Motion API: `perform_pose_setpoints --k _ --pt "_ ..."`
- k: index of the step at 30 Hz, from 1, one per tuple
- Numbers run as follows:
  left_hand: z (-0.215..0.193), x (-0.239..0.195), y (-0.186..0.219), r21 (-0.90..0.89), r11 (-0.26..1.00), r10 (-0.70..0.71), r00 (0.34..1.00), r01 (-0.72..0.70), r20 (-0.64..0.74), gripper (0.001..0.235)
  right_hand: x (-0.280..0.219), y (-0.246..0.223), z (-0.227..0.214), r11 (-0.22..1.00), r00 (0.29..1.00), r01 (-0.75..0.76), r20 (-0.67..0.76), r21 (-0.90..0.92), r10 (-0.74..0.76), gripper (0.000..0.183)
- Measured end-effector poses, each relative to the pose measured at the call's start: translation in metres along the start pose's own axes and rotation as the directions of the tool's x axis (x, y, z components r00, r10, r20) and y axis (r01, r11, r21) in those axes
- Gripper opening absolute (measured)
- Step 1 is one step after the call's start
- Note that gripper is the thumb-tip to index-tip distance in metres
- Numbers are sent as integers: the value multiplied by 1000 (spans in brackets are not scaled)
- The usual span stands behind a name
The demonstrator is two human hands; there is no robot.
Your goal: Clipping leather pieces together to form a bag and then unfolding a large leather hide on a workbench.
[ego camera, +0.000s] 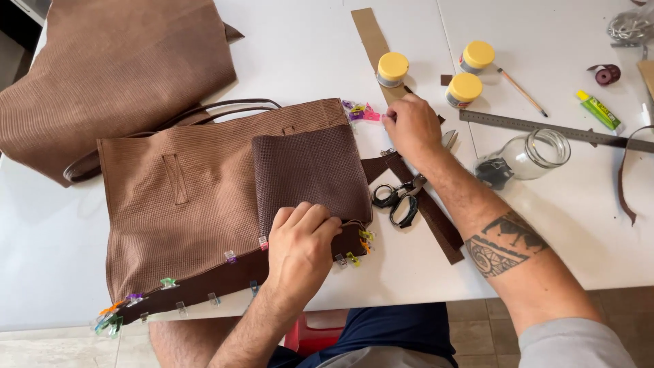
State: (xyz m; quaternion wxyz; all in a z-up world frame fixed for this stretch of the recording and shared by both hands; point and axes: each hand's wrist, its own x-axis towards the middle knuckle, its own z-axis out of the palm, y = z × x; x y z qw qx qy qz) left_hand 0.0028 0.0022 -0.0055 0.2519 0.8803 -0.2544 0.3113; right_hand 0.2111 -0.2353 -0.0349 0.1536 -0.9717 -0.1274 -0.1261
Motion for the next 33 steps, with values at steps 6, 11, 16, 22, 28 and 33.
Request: perform_pose_setpoints --k 6,11,16,22,28,33 --pt "-7 2 4 -17 999 -31 999 30 -20 14 -10 -5 -34 969 992 110 -79 223 -95 9" --pt "-7 2 4 -40 998 -51 998 49 -35 12 -57 -79 -103 848 964 215 31 483 -263 21" --pt "-2 -2 2 -107 992 -75 996 69 -56 14 -79 -113 -140 808 916 115 253 578 -312 13" --pt "5 -4 1 -130 990 -68 990 52 -123 14 -86 -120 -123 835 849 6 438 550 -295 14" --pt "-1 0 7 -148 989 -47 982 19 -185 16 -84 -128 -115 872 763 247 470 422 -443 14" --pt "-65 -1 55 175 981 93 992 -77 -85 30 -82 -121 -109 874 739 318 482 366 -471 16"
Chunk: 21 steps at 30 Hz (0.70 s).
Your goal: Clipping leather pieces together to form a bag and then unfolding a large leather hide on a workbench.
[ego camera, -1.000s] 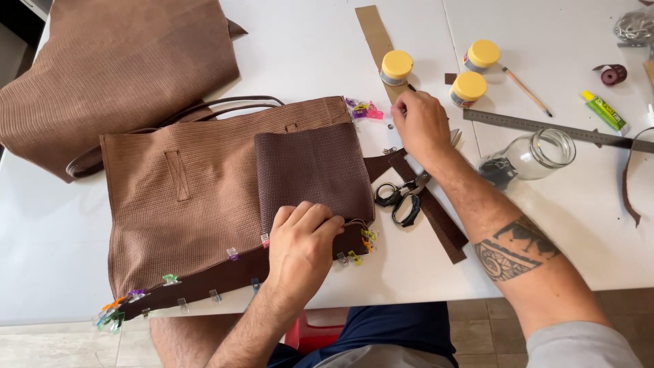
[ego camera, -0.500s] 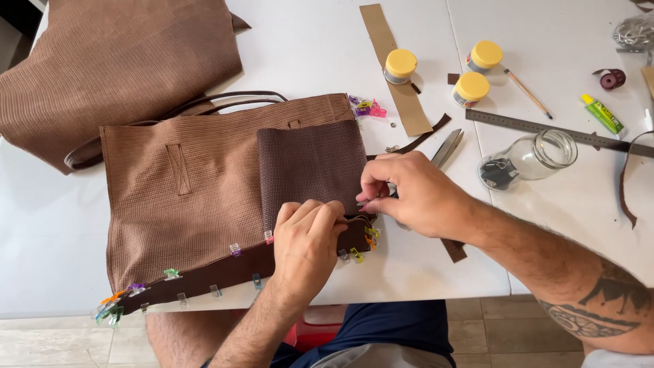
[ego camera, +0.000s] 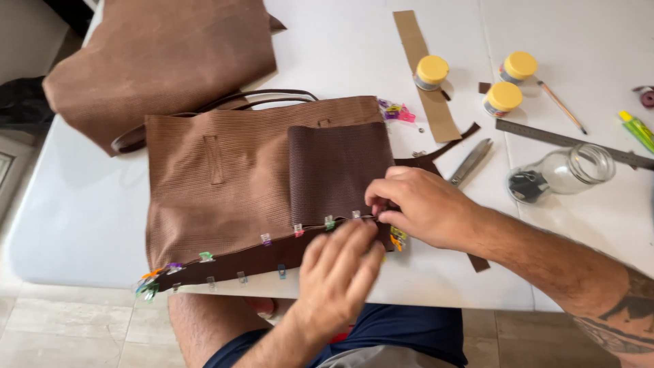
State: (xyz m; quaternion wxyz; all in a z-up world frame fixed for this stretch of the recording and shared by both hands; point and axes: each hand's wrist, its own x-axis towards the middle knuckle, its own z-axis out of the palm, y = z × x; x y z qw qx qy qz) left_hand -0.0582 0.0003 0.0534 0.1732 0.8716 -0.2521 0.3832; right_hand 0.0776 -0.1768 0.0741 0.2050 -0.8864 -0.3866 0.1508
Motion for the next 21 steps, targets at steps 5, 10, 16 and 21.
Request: perform_pose_setpoints --k 5,10,16,21 --pt "-32 -58 -10 40 995 90 995 -88 -45 18 -6 6 5 998 998 61 -24 26 -60 13" --pt "-87 -82 -76 397 871 -314 949 289 -1 31 -1 -13 15 975 957 223 -185 -20 -223 31" --pt "-89 -114 -142 266 925 -345 892 270 293 30 32 -21 51 920 960 242 -62 -308 -273 31" --pt "-79 -85 -131 169 971 -223 902 170 370 39 36 -30 44 942 991 134 41 -307 -127 23"
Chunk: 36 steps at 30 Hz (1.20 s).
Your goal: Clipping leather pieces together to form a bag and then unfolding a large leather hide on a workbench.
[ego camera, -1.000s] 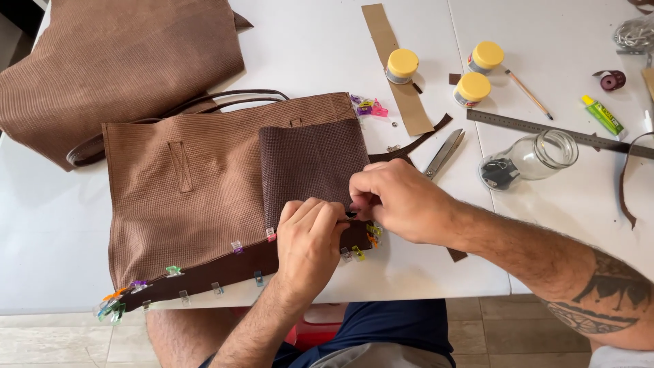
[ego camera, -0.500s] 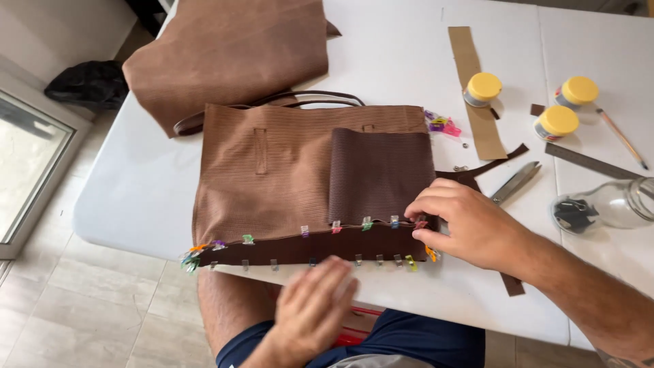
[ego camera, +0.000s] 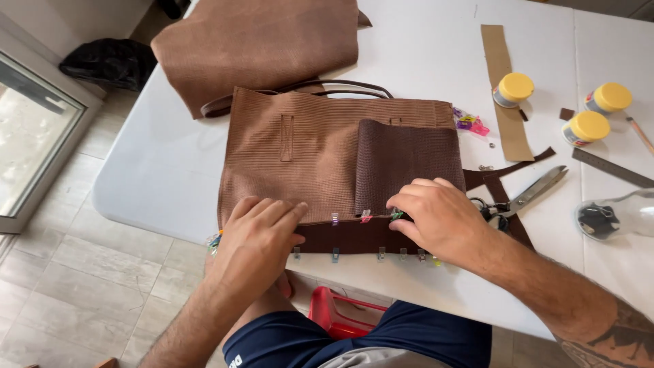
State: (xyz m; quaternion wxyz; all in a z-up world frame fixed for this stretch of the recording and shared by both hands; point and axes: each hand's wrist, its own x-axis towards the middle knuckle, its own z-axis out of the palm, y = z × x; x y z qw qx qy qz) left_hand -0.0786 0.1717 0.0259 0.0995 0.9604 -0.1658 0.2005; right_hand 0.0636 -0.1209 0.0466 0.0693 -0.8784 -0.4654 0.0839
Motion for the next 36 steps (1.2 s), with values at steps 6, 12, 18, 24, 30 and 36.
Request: perform_pose_setpoints --k 6,12,18,24,30,36 --pt "39 19 20 -88 994 55 994 -63 -98 18 -4 9 12 980 999 -9 -37 200 17 17" --pt "35 28 22 25 993 118 944 -116 -309 26 -11 1 22 987 824 159 -548 -21 -144 18" --pt "49 25 14 126 973 229 879 -194 -418 23 -15 5 11 994 830 110 -550 -6 -95 30" --pt "3 35 49 12 1000 4 991 -3 -135 39 -28 8 16 973 868 142 -496 181 -35 26" --pt "75 61 62 -120 982 115 961 -149 -252 12 -27 4 19 989 859 50 -511 138 27 14" --pt "70 54 66 -17 995 85 951 -95 -296 18 -28 6 23 992 858 105 -510 75 -52 9"
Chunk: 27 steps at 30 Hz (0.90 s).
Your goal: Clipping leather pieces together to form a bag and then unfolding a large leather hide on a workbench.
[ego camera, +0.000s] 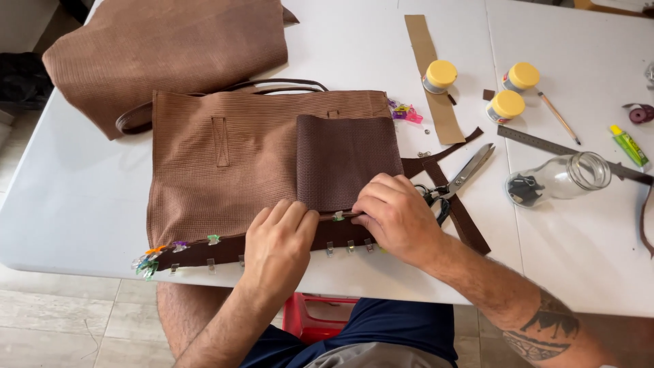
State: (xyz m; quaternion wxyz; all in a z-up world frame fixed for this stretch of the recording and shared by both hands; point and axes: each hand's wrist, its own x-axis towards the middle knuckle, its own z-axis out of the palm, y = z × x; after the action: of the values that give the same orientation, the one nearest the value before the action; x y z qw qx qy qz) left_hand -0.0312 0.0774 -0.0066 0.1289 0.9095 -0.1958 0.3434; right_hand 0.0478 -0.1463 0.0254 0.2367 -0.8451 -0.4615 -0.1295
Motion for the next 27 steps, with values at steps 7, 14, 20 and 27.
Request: perform_pose_setpoints --k 7,14,20,27 --pt "-35 31 18 -34 998 -41 983 48 179 27 -47 18 -49 901 911 -335 -152 276 385 44" --pt "7 63 50 -190 974 148 982 -124 117 26 -67 -9 -18 761 838 -411 -122 501 533 34" --pt "14 71 54 -265 959 124 990 -100 74 18 -59 -2 -16 785 860 -379 -126 490 494 13" --pt "-23 -9 72 44 994 111 943 -103 -314 10 -77 35 -33 858 910 -334 -106 389 402 22"
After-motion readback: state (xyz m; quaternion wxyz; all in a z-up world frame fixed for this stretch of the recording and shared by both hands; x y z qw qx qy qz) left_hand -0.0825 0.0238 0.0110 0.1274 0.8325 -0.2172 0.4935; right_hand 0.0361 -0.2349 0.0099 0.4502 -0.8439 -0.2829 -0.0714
